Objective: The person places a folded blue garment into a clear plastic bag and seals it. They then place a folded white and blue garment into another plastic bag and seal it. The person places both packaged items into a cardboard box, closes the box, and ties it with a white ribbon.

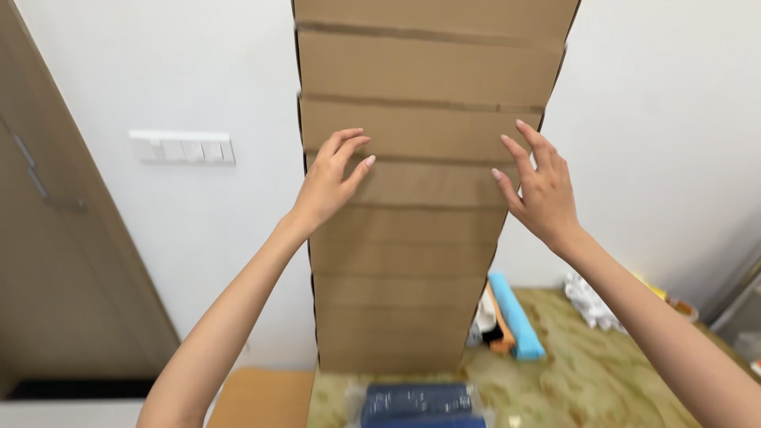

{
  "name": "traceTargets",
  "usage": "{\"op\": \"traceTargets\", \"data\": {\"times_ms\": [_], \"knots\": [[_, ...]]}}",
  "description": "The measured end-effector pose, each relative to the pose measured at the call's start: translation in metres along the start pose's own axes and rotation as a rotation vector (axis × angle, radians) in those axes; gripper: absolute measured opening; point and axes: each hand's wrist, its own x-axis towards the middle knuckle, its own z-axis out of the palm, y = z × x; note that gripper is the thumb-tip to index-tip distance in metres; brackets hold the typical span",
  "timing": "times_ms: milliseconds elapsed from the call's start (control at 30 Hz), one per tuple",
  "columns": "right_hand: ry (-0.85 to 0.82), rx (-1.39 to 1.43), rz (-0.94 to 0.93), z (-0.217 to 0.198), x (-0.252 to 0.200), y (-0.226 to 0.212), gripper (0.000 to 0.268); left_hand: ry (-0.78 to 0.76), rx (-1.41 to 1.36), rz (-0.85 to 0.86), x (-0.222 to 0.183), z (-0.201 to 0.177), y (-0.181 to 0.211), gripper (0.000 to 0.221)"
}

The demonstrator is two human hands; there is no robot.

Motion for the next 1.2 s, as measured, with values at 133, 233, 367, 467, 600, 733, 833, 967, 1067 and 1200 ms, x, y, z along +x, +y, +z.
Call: {"op": "traceTargets", "data": {"times_ms": [133,233,367,467,600,733,833,967,1067,1200], "knots": [[0.032,-0.067,-0.055,0.016,0.029,0.006,0.059,0.170,0.291,0.192,0.022,0.007,-0.028,0.047],[-0.002,0.020,0.018,0.027,0.051,0.009,0.068,0.102,0.452,0.128,0.043,-0.001,-0.036,0.067],[-0.269,0.246,0.331,0.028,0.066,0.004,0.074,-0.012,0.471,-0.025,0.055,-0.013,-0.046,0.077],[-0.225,0.152,0.314,0.042,0.077,0.013,0.074,0.016,0.607,0.006,0.067,-0.018,-0.062,0.078],[-0.177,0.079,0.311,0.050,0.103,0.028,0.073,0.088,0.790,0.091,0.094,-0.027,-0.070,0.077],[-0.231,-0.039,0.319,0.070,0.120,0.049,0.075,0.059,0.753,0.047,0.129,-0.030,-0.073,0.082],[-0.296,-0.079,0.329,0.068,0.128,0.054,0.078,0.047,0.755,0.029,0.148,-0.034,-0.066,0.085],[-0.303,-0.075,0.294,0.063,0.148,0.074,0.075,0.082,0.746,0.010,0.179,-0.041,-0.056,0.098],[-0.281,-0.032,0.275,0.064,0.163,0.090,0.075,0.129,0.783,0.013,0.208,-0.040,-0.051,0.108],[-0.270,0.025,0.239,0.066,0.172,0.103,0.079,0.170,0.852,0.022,0.254,-0.032,-0.052,0.135]]}}
